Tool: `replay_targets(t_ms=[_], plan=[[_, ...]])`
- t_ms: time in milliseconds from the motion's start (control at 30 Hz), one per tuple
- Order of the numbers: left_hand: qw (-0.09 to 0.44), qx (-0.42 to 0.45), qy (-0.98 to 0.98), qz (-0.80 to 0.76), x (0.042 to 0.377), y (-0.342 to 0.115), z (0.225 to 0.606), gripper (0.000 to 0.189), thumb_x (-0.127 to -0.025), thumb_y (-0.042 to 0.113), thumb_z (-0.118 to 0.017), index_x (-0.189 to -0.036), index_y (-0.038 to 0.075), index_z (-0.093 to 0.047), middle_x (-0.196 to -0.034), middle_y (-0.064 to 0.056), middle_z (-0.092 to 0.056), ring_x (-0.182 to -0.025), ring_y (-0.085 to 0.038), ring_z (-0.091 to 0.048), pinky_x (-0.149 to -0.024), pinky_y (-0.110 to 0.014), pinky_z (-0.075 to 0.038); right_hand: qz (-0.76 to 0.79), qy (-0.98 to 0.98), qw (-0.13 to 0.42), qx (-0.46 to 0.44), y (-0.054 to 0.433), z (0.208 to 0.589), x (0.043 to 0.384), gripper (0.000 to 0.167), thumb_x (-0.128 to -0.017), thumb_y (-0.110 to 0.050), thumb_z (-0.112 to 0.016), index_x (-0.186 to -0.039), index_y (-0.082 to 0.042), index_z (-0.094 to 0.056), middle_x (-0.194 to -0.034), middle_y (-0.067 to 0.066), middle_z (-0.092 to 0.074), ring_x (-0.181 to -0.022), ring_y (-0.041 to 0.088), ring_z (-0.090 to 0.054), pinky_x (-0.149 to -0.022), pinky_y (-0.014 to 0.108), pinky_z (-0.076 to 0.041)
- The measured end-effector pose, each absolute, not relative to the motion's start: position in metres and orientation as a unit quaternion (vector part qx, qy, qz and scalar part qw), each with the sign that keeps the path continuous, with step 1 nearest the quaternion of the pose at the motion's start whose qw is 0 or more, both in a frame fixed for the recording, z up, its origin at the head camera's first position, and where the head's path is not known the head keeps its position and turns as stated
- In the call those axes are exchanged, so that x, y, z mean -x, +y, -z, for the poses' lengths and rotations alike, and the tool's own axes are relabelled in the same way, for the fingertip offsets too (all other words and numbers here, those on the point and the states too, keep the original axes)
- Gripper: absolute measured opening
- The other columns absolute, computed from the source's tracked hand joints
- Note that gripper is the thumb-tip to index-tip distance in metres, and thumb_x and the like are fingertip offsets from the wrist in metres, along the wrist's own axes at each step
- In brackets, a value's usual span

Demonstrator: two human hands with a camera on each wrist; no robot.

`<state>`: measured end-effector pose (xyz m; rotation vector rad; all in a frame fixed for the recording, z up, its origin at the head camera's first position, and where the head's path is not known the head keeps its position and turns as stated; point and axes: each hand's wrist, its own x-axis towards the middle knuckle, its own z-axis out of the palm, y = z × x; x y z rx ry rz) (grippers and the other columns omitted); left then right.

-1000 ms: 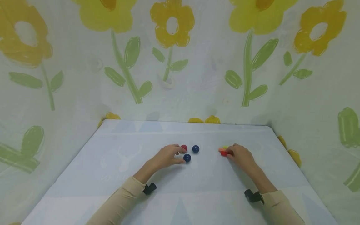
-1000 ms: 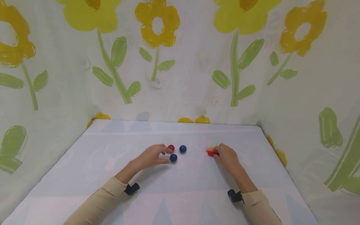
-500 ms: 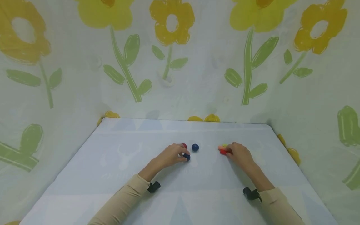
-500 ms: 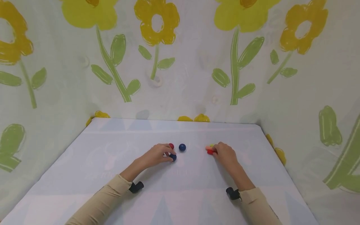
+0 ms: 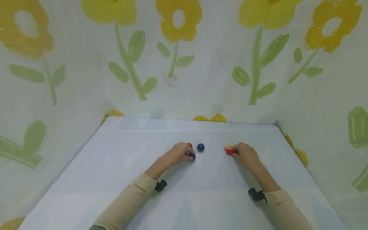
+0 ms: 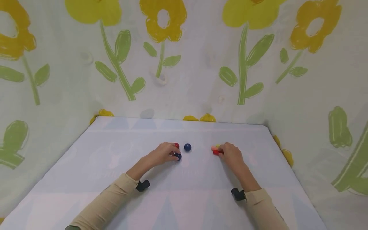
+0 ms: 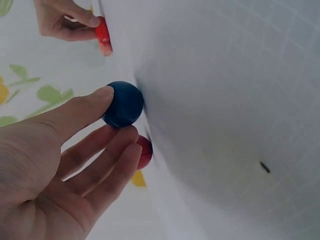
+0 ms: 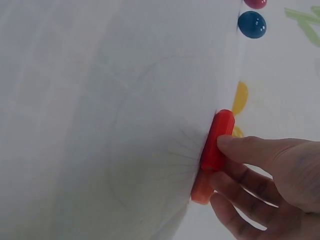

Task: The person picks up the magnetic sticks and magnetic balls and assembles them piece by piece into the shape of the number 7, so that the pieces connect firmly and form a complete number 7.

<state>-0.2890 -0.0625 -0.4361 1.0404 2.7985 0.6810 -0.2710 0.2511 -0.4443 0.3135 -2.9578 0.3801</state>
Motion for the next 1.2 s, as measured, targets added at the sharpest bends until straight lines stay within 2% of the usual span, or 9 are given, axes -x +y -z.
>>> replay_targets(t_ms=[300,633,933,1200], plan=[[0.054,-0.337,0.907,-0.246,0.295,-0.055,0.437,0.024,-0.085,0.015,-0.077,-0.108,0.010,-0.076,-0.100,-0.003,-0.072,-0.079,-0.007,-0.061,-0.075,-0.015,-0.051,-0.120,-0.986,0.062,-0.093,0.258,0.440,0.270,0.019,-0.083,-0.007,-0.076,-0.101,0.000,-0.074,-0.085,0.012,-0.066,-0.071,0.021,-0.054,-0.065,0.039,-0.050],[0.044,-0.337,0.908,-0.245,0.292,-0.058,0.437,0.024,-0.085,0.014,-0.077,-0.108,0.008,-0.075,-0.102,-0.004,-0.071,-0.085,-0.014,-0.064,-0.077,-0.019,-0.053,-0.117,-0.987,0.063,-0.094,0.253,0.443,0.272,0.016,-0.082,-0.005,-0.076,-0.097,0.000,-0.074,-0.087,0.013,-0.068,-0.075,0.024,-0.061,-0.074,0.043,-0.055],[0.054,-0.312,0.917,-0.244,0.284,-0.073,0.444,0.025,-0.083,0.012,-0.078,-0.107,0.008,-0.076,-0.102,-0.005,-0.073,-0.081,-0.009,-0.062,-0.076,-0.020,-0.054,-0.116,-0.986,0.053,-0.106,0.238,0.452,0.270,0.018,-0.081,-0.006,-0.077,-0.098,-0.003,-0.074,-0.088,0.010,-0.069,-0.078,0.023,-0.063,-0.075,0.042,-0.055],[0.048,-0.326,0.912,-0.244,0.288,-0.063,0.437,0.024,-0.084,0.013,-0.077,-0.107,0.008,-0.075,-0.103,-0.004,-0.073,-0.081,-0.009,-0.062,-0.075,-0.019,-0.053,-0.107,-0.988,0.036,-0.107,0.246,0.437,0.270,0.018,-0.082,-0.003,-0.075,-0.099,-0.002,-0.074,-0.095,0.012,-0.072,-0.086,0.027,-0.066,-0.082,0.045,-0.055]])
